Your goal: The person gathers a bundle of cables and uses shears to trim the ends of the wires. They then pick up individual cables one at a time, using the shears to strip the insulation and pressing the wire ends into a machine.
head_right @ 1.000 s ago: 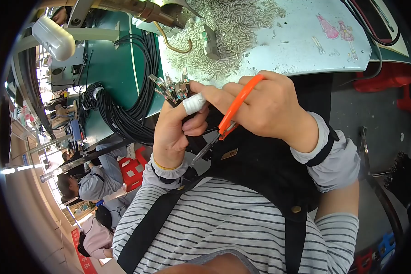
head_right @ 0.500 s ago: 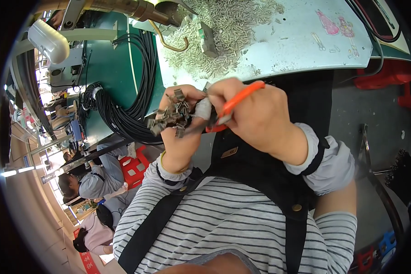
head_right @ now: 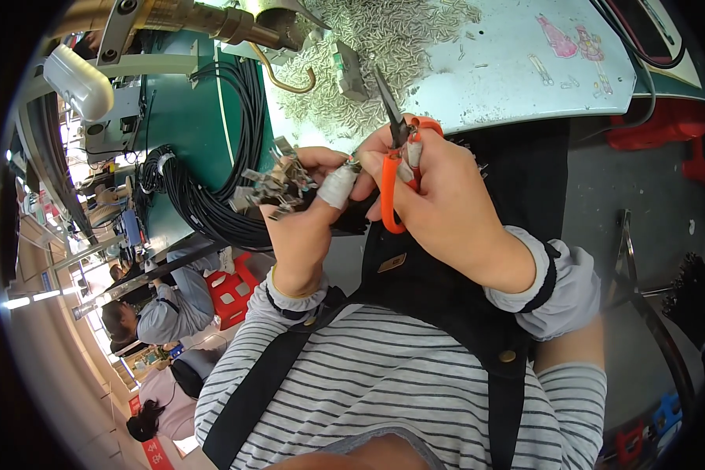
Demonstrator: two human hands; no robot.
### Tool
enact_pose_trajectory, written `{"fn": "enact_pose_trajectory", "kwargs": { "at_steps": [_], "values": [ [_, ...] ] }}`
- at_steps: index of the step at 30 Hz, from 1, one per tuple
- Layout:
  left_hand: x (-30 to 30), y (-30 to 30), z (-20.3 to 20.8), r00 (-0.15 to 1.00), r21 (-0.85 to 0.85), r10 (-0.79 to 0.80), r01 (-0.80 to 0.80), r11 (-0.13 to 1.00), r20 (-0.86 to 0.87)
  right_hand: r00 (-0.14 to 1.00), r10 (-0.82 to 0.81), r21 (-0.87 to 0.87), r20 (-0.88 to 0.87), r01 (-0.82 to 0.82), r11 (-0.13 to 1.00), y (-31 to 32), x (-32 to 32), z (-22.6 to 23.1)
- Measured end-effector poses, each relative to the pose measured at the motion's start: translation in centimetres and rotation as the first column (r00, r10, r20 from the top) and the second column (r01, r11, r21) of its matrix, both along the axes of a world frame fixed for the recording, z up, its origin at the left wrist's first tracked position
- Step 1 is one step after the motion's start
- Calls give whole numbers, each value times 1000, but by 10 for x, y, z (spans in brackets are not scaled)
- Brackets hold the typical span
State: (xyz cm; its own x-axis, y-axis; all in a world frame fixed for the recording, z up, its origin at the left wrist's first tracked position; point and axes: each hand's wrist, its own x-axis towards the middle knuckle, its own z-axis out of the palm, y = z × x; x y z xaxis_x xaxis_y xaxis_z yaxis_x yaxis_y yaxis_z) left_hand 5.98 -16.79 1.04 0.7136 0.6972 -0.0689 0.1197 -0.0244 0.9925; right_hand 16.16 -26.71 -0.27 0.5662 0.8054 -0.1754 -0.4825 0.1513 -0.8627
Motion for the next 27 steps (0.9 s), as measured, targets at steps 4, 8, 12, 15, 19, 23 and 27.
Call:
{"fn": "enact_pose_trajectory", "kwargs": {
  "at_steps": [4,8,12,15,19,23,27],
  "values": [
    [-2,6,4,1000,-210,31,-30,977,2,944,125,-170,307,-75,983,-8,6,-6],
    [-1,6,10,998,-286,57,-54,957,2,566,336,-399,753,-14,917,-15,5,-11],
    [1,8,10,999,-270,53,-54,961,-11,579,307,-397,755,31,917,-9,-5,-15],
    [4,18,10,1000,-314,13,-20,949,-26,799,424,-424,426,-238,874,-8,1,-16],
    [19,42,2,999,-488,-25,38,872,34,934,358,-292,-14,-346,892,-3,11,-4],
    [40,63,-8,987,-600,17,84,796,160,995,65,-233,80,-44,972,18,21,7],
    [50,71,-5,994,-610,-12,76,789,109,951,8,-239,308,69,969,52,49,-6]
  ]
}}
